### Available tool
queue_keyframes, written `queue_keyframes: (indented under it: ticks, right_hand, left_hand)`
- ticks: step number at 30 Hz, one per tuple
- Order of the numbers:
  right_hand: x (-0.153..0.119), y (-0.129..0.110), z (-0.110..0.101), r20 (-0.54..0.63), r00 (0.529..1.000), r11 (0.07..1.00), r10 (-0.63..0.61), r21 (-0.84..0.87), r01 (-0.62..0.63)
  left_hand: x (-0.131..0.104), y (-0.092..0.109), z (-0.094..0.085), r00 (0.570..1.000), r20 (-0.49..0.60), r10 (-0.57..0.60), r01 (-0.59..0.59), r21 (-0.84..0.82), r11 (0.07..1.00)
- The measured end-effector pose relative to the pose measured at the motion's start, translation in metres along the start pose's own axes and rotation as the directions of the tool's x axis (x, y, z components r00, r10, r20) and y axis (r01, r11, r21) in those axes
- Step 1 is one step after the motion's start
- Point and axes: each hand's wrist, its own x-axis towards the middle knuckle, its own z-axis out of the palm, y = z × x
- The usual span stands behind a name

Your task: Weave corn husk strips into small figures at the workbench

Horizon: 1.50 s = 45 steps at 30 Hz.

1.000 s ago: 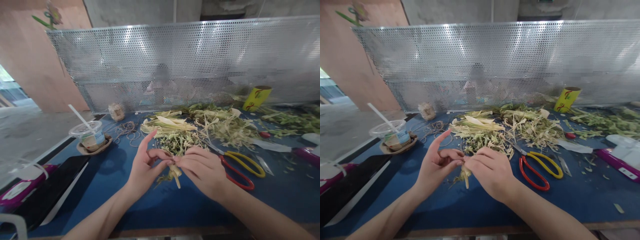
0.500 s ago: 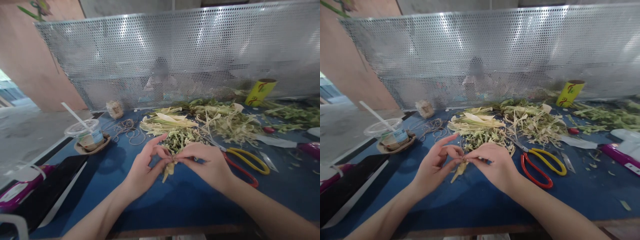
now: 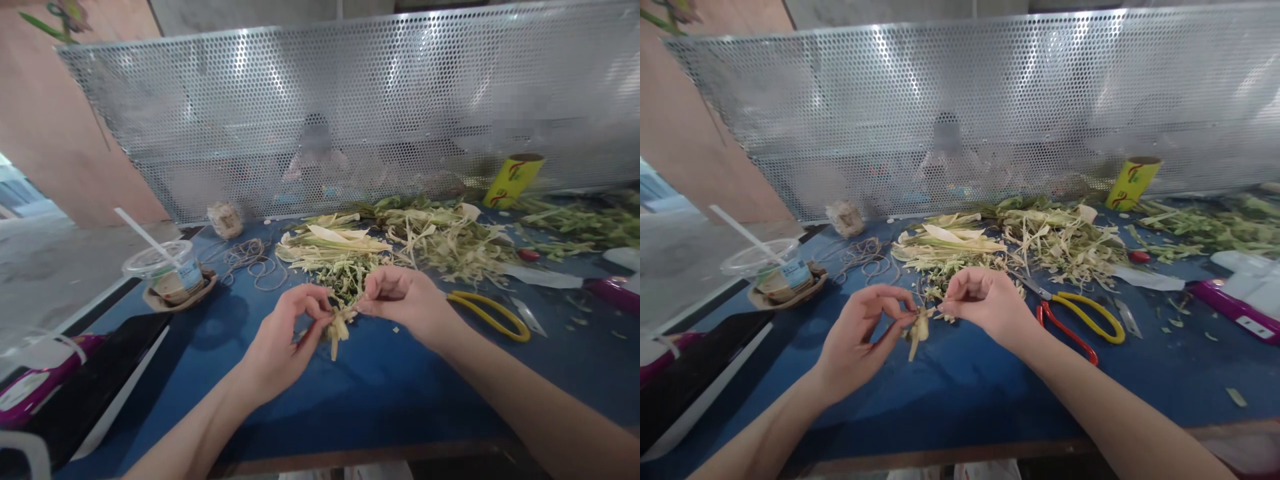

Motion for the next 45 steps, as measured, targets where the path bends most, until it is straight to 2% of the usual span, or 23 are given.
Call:
queue_keyframes:
  ticks: [4, 7, 11, 15, 20, 24, 27, 29, 33, 40, 42, 45]
  right_hand:
    - [0.002, 0.006, 0.001, 0.093, 0.996, 0.999, 0.004, -0.044, 0.0]
    - [0.002, 0.008, 0.003, 0.173, 0.984, 0.981, -0.035, -0.183, 0.067]
    - [-0.001, 0.007, 0.005, 0.201, 0.976, 0.864, -0.081, -0.474, 0.169]
    - [-0.002, 0.006, 0.004, 0.203, 0.975, 0.76, -0.095, -0.618, 0.203]
    - [-0.001, 0.01, 0.005, 0.212, 0.975, 0.801, -0.066, -0.571, 0.178]
    - [-0.001, 0.009, 0.007, 0.218, 0.976, 0.85, -0.019, -0.51, 0.131]
    - [-0.001, 0.007, 0.007, 0.236, 0.971, 0.887, 0.031, -0.455, 0.082]
    - [0.0, 0.007, 0.007, 0.25, 0.967, 0.902, 0.047, -0.426, 0.066]
    - [0.001, 0.011, 0.004, 0.289, 0.954, 0.903, 0.079, -0.427, 0.055]
    - [0.001, 0.012, 0.003, 0.405, 0.908, 0.905, 0.108, -0.419, 0.079]
    - [0.0, 0.013, 0.005, 0.379, 0.92, 0.914, 0.103, -0.4, 0.062]
    - [0.0, 0.015, 0.009, 0.316, 0.949, 0.91, 0.017, -0.399, 0.117]
  left_hand:
    - [0.003, 0.001, -0.001, 1.0, -0.019, 0.005, -0.002, 0.189, 0.982]
    - [0.005, 0.002, -0.001, 1.0, -0.006, -0.002, 0.004, 0.31, 0.951]
    - [0.004, 0.001, 0.0, 0.999, 0.021, -0.04, 0.03, 0.347, 0.938]
    - [0.004, 0.003, -0.002, 0.993, 0.119, -0.016, -0.031, 0.389, 0.921]
    - [0.009, 0.006, -0.007, 0.964, 0.265, 0.029, -0.166, 0.512, 0.843]
    - [0.011, 0.002, -0.002, 0.91, 0.408, 0.074, -0.331, 0.608, 0.721]
    - [0.01, -0.001, 0.004, 0.879, 0.455, 0.144, -0.437, 0.646, 0.626]
    - [0.01, -0.003, 0.006, 0.861, 0.474, 0.182, -0.481, 0.644, 0.595]
    - [0.009, -0.003, 0.006, 0.841, 0.503, 0.201, -0.508, 0.605, 0.613]
    - [0.009, -0.001, 0.005, 0.841, 0.491, 0.229, -0.515, 0.592, 0.62]
    - [0.008, -0.001, 0.006, 0.835, 0.492, 0.245, -0.528, 0.591, 0.61]
    - [0.008, -0.001, 0.007, 0.825, 0.494, 0.275, -0.547, 0.576, 0.608]
